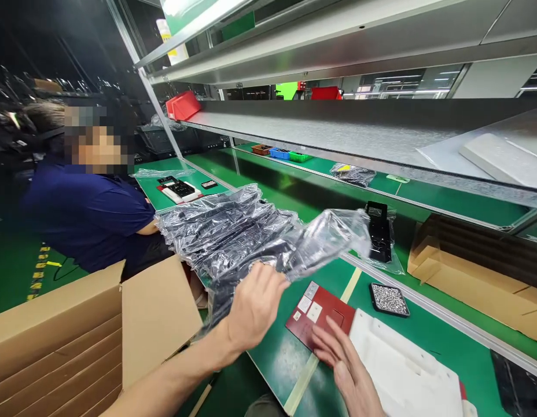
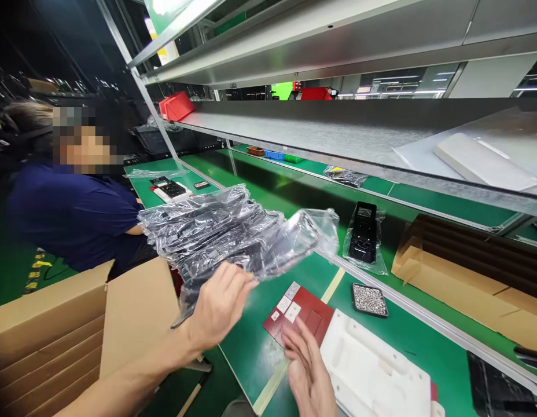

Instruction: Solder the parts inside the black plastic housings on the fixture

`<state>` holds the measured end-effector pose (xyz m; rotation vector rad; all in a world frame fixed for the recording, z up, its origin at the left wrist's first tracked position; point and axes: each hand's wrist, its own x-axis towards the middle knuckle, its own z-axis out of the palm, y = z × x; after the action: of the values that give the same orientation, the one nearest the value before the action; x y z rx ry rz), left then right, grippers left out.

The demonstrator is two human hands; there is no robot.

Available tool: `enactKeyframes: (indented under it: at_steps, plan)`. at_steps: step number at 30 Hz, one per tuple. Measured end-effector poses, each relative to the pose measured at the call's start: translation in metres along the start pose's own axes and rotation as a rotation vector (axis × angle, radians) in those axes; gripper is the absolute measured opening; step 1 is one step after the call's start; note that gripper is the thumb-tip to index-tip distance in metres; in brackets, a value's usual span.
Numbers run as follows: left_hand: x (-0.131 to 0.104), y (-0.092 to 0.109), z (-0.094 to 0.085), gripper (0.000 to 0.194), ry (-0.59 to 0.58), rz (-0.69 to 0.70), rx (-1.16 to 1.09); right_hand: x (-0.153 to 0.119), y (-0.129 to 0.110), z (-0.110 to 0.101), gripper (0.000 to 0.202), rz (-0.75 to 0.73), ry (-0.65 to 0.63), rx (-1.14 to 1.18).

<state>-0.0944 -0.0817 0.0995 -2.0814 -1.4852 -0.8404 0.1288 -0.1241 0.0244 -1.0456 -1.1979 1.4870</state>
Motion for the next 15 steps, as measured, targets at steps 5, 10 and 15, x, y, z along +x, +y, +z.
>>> enactKeyframes:
  at_steps: [5, 10, 15]
  plan:
    - [-0.027, 0.073, -0.024, 0.015, -0.097, 0.16, -0.144, 0.016, -0.03, 0.042, 0.072, 0.047, 0.135, 0.396]
    - [-0.038, 0.088, -0.049, 0.023, -0.283, 0.189, -0.464, 0.003, -0.036, 0.033, 0.052, 0.105, 0.429, 0.256]
    - [-0.022, 0.06, -0.034, 0.059, -0.047, -0.3, -0.787, -0.024, -0.016, 0.0, 0.057, 0.094, 0.413, 0.042]
